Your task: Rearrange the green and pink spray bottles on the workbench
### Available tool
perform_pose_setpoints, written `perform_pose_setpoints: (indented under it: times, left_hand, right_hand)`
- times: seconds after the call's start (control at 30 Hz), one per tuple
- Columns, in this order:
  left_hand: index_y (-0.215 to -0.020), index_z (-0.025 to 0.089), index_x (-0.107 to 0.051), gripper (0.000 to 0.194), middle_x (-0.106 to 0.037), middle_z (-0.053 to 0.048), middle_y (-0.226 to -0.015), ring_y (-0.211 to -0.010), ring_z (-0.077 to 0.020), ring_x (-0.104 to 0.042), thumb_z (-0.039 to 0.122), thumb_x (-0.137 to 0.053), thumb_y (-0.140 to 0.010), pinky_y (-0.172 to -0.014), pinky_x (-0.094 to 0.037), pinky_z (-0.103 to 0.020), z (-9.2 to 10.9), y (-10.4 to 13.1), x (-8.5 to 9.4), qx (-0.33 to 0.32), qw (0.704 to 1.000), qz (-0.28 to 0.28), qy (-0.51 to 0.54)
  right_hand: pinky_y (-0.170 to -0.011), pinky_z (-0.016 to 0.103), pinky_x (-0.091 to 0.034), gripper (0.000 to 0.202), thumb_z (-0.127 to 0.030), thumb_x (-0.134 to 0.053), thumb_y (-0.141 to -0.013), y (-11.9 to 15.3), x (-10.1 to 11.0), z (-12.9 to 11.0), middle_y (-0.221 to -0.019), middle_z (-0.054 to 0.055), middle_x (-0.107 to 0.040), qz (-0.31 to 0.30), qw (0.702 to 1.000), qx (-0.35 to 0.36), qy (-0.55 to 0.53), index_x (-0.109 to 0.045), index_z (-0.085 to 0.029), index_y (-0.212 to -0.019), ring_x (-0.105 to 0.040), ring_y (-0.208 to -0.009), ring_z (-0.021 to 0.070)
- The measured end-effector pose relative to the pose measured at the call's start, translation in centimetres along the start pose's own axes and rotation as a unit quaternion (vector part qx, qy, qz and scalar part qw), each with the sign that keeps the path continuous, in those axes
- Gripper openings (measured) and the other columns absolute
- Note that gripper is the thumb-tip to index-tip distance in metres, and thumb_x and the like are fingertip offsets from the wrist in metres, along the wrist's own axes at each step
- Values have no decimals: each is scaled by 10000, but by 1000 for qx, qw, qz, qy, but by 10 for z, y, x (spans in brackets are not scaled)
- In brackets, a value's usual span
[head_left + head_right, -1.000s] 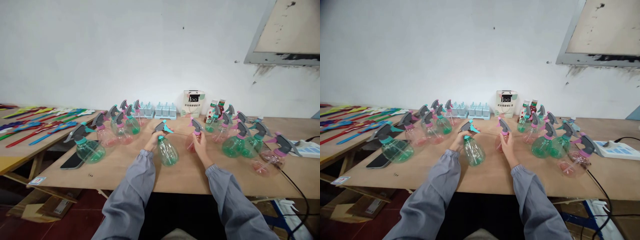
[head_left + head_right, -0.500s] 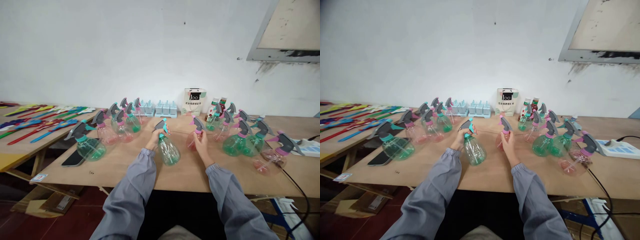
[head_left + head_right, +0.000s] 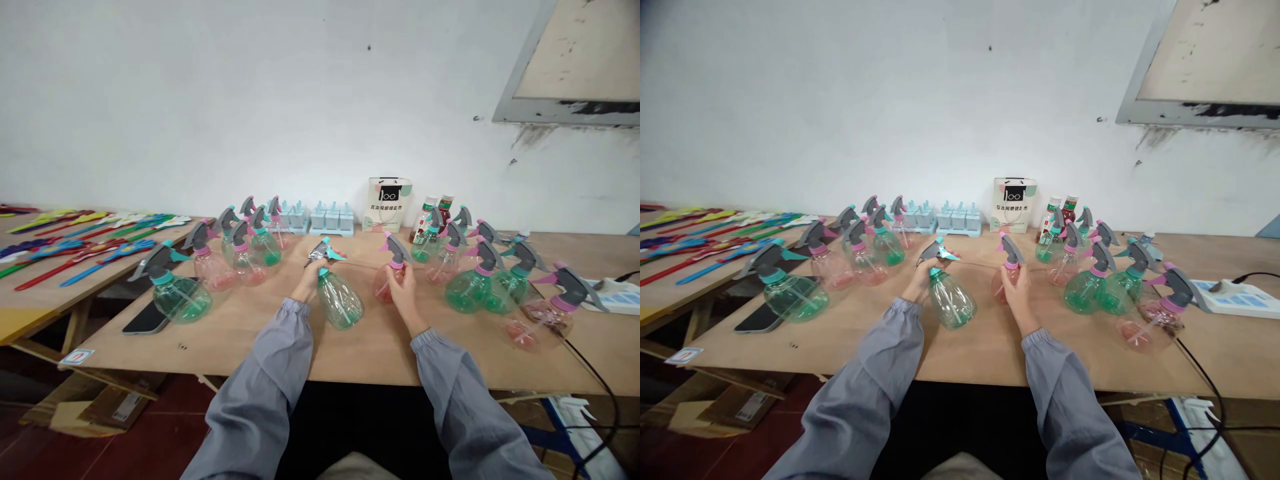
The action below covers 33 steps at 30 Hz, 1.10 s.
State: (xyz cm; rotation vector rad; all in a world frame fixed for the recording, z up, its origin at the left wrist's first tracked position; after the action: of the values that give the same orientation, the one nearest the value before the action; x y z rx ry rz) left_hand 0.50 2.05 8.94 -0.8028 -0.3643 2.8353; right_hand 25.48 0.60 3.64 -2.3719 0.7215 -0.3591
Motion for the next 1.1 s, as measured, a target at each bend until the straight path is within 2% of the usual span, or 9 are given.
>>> perform_pose_setpoints:
  times: [0.1,0.3,0.5,0.67,0.77,0.9,1.1]
  left_hand:
    - [-790,174,-667,308,-747,-56,-841,-1068,-281,-695,171,-585,-493,-972,-503,-381,-3,0,0,-1,1000,-7,9]
    - [-634,189,-581,165,-659,-38,-671,-955,-257,-704,192,-526,-479,-884,-539,-355,-3,-3,5,18,1000,-2,-16]
    - [-727,184,-635,248,-716,-44,-787,-1028,-283,-696,175,-554,-492,-937,-513,-389,-2,-1,0,1,1000,-5,0]
    - [-596,187,-588,151,-655,-34,-642,-922,-257,-708,176,-528,-458,-869,-536,-352,-1,-2,2,20,1000,1,0]
    - [-673,174,-653,236,-718,-55,-733,-996,-281,-712,164,-536,-468,-931,-532,-381,0,-1,1,22,1000,-7,0]
    - [-799,157,-722,331,-780,-93,-915,-1165,-337,-675,183,-570,-506,-1051,-487,-453,-3,2,-5,45,998,-52,9]
    - [-880,153,-737,392,-783,-111,-965,-1221,-383,-644,190,-606,-512,-1079,-473,-505,0,5,-7,38,998,-44,9]
  right_hand:
    - [-942,450,-489,445,-565,-665,-804,0,0,-1,-1038,101,-695,-2,1000,5,1,-595,-205,-1056,-642,-999,265]
    - [-926,432,-492,434,-568,-665,-811,1,1,0,-1019,93,-699,0,1000,16,7,-592,-213,-1050,-643,-976,255]
    - [-926,445,-488,454,-570,-669,-807,0,0,3,-1032,101,-699,-2,1000,14,9,-592,-206,-1066,-644,-989,262]
    - [-926,453,-496,456,-567,-677,-803,0,1,3,-1013,103,-697,0,1000,11,9,-600,-193,-1053,-644,-974,264]
    - [-931,455,-494,444,-571,-671,-808,0,1,2,-1017,97,-699,-6,1000,13,10,-599,-205,-1048,-645,-992,268]
    - [-929,445,-494,443,-578,-669,-806,0,2,1,-1017,92,-697,-1,1000,16,11,-592,-213,-1045,-645,-992,264]
    - [-932,453,-492,445,-588,-667,-806,-1,0,3,-1000,90,-696,-1,1000,19,11,-592,-215,-1037,-644,-973,261]
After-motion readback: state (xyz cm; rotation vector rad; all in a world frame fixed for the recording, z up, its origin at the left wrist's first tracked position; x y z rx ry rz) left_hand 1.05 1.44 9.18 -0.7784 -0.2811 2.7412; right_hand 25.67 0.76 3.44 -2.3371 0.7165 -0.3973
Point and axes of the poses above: each hand's wrist, its own y-axis away from the middle knuckle, its own x-axis out of the back of the hand, z = x × y, the point moved 5 cm from there along -y, towards the middle knuckle
